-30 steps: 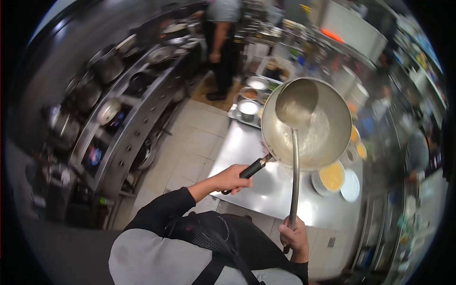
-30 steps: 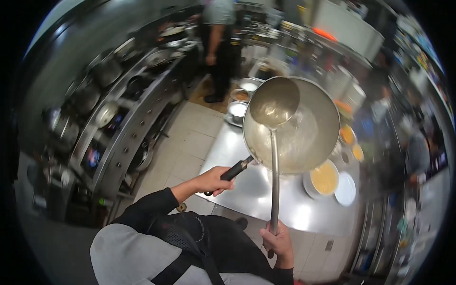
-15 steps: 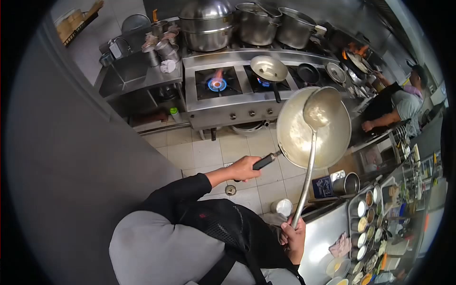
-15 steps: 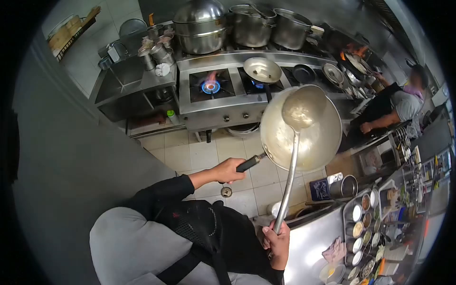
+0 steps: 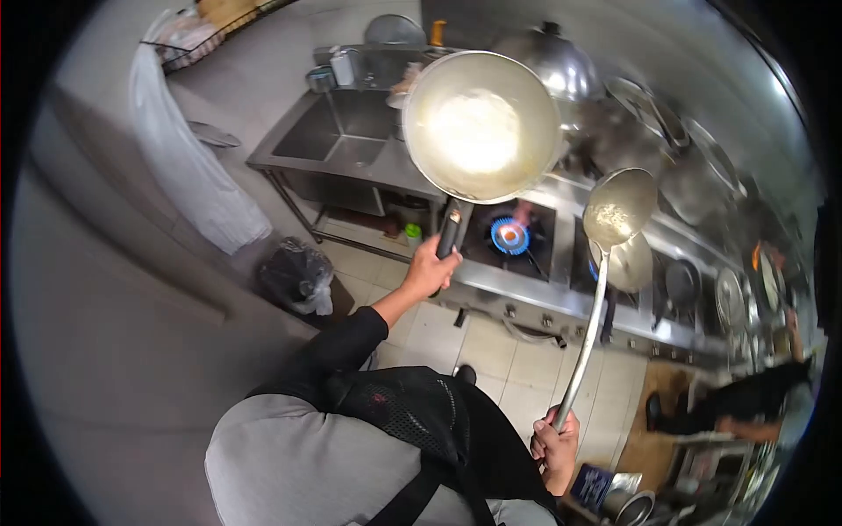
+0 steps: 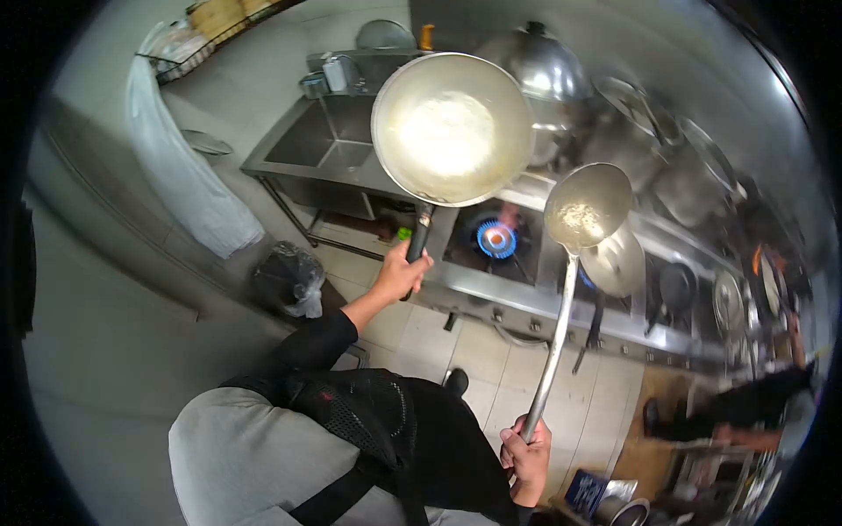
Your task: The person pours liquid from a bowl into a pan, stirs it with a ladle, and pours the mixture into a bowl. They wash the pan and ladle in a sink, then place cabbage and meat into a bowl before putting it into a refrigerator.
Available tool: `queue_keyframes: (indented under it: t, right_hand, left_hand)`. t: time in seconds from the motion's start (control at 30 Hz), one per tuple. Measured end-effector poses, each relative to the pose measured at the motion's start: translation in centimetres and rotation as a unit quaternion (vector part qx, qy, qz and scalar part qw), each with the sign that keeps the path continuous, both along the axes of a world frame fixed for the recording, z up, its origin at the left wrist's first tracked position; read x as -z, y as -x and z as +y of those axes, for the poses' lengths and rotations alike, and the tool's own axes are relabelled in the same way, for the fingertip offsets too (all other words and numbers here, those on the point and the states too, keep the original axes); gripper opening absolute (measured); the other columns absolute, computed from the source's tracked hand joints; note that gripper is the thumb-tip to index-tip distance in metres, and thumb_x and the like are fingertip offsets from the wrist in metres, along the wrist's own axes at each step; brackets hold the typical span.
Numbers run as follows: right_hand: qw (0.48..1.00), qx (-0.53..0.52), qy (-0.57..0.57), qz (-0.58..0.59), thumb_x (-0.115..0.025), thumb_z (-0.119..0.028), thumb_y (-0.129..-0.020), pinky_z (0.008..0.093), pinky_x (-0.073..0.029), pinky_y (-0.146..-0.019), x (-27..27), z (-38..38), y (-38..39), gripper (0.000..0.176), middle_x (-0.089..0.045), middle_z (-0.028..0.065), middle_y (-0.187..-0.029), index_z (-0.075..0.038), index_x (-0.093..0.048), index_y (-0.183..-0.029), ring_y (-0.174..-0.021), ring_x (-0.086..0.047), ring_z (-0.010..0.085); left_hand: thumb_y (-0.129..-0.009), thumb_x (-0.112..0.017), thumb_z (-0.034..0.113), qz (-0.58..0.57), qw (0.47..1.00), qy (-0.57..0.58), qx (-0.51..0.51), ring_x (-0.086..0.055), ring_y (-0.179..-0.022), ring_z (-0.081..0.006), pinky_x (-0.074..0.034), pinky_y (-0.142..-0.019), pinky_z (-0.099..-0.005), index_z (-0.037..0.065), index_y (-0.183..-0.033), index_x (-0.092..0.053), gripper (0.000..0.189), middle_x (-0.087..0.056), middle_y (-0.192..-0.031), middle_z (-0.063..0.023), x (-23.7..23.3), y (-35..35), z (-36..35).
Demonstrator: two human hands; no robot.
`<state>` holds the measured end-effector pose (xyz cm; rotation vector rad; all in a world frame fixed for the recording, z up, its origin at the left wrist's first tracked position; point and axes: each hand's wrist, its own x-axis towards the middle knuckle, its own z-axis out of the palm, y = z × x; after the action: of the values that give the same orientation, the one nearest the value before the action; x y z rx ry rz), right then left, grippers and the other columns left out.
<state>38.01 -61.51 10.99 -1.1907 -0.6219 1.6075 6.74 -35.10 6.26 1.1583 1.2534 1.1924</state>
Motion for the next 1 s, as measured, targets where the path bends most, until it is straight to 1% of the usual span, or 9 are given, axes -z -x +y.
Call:
queue_keyframes:
  t: [0.37, 0.53, 0.6, 0.67, 0.8, 0.83, 0.87, 0.93, 1.0]
  right_hand:
    - [0.989, -0.135, -0.004, -0.063, -0.064, 0.009, -0.085, 0.0237, -0.031, -0.033, -0.9, 22.1, 1.9, 0.022, -0.046, -0.0003, -0.053, -0.004, -0.046, -0.087, -0.035, -0.041, 0.0078]
    - [0.984, -0.132, 0.011, -0.116, -0.063, 0.010, -0.086, 0.0229, -0.029, -0.034, 1.2, 28.6, 9.8, 0.021, -0.045, -0.0005, -0.053, -0.004, -0.047, -0.088, -0.035, -0.041, 0.0072]
    - [0.987, -0.108, 0.047, -0.111, -0.063, 0.009, -0.086, 0.0229, -0.029, -0.033, 0.5, 32.1, 14.7, 0.021, -0.045, -0.0003, -0.053, -0.004, -0.047, -0.088, -0.035, -0.040, 0.0075]
    - [0.990, -0.058, 0.055, -0.120, -0.063, 0.009, -0.086, 0.0233, -0.030, -0.033, -0.1, 35.1, 19.3, 0.021, -0.046, 0.0001, -0.054, -0.004, -0.047, -0.089, -0.035, -0.041, 0.0083]
    - [0.977, -0.049, 0.094, -0.183, -0.065, 0.002, -0.086, 0.0241, -0.033, -0.033, -1.7, 40.3, 26.9, 0.019, -0.047, 0.0005, -0.056, -0.006, -0.048, -0.089, -0.034, -0.042, 0.0098]
    - [0.969, -0.046, 0.127, -0.206, -0.066, 0.000, -0.086, 0.0238, -0.033, -0.033, -3.3, 42.2, 28.4, 0.020, -0.047, 0.0001, -0.056, -0.006, -0.047, -0.089, -0.035, -0.043, 0.0094]
    - [0.968, -0.027, 0.137, -0.207, -0.067, -0.001, -0.086, 0.0233, -0.032, -0.033, -3.6, 43.4, 29.7, 0.020, -0.047, -0.0005, -0.056, -0.006, -0.047, -0.090, -0.035, -0.042, 0.0085]
    - [0.974, -0.002, 0.132, -0.185, -0.067, -0.001, -0.087, 0.0223, -0.032, -0.034, -3.4, 45.3, 31.8, 0.020, -0.046, -0.0013, -0.057, -0.005, -0.048, -0.091, -0.036, -0.041, 0.0072]
    - [0.978, -0.003, 0.117, -0.174, -0.066, 0.001, -0.089, 0.0213, -0.032, -0.034, -2.8, 46.9, 32.9, 0.019, -0.046, -0.0014, -0.057, -0.004, -0.048, -0.092, -0.037, -0.041, 0.0066]
  left_hand:
    - [-0.084, -0.071, 0.009, -0.084, 0.966, 0.066, -0.238, -0.048, -0.047, -0.0106, -0.044, -0.041, -0.0281, 0.007, -0.082, -0.054, 0.017, -0.051, -0.060, -0.0003, -5.3, 22.8, 25.0]
    - [-0.089, -0.069, 0.011, -0.224, 0.926, 0.207, -0.221, -0.049, -0.053, -0.0107, -0.043, -0.048, -0.0240, 0.009, -0.080, -0.059, 0.014, -0.050, -0.062, 0.0001, 3.6, 34.4, 37.9]
    - [-0.092, -0.066, 0.010, -0.185, 0.977, 0.071, -0.085, -0.054, -0.066, -0.0098, -0.047, -0.056, -0.0246, 0.007, -0.086, -0.059, 0.010, -0.055, -0.073, -0.0017, 12.9, 40.4, 44.1]
    - [-0.092, -0.065, 0.010, -0.303, 0.876, 0.281, -0.249, -0.054, -0.067, -0.0113, -0.049, -0.060, -0.0260, 0.006, -0.088, -0.059, 0.009, -0.056, -0.073, -0.0024, 12.9, 40.0, 47.0]
    - [-0.092, -0.070, 0.016, -0.233, 0.869, 0.349, -0.261, -0.054, -0.065, -0.0136, -0.050, -0.061, -0.0295, 0.011, -0.091, -0.059, 0.012, -0.055, -0.076, -0.0021, 24.9, 44.7, 51.3]
    - [-0.092, -0.070, 0.018, -0.043, 0.976, 0.151, -0.154, -0.053, -0.064, -0.0145, -0.050, -0.060, -0.0301, 0.011, -0.091, -0.059, 0.013, -0.054, -0.076, -0.0027, 30.2, 47.2, 53.3]
    - [-0.092, -0.070, 0.020, 0.125, 0.989, -0.071, -0.030, -0.053, -0.062, -0.0154, -0.050, -0.059, -0.0308, 0.010, -0.091, -0.059, 0.015, -0.054, -0.076, -0.0033, 35.1, 48.2, 52.7]
    - [-0.095, -0.066, 0.025, -0.015, 0.969, 0.246, 0.003, -0.054, -0.066, -0.0165, -0.051, -0.060, -0.0315, 0.006, -0.090, -0.056, 0.022, -0.054, -0.080, -0.0049, 30.3, 48.0, 52.0]
    - [-0.097, -0.063, 0.029, -0.111, 0.877, 0.383, -0.266, -0.055, -0.068, -0.0158, -0.051, -0.062, -0.0335, 0.004, -0.090, -0.057, 0.027, -0.055, -0.082, -0.0070, 30.7, 45.4, 53.7]
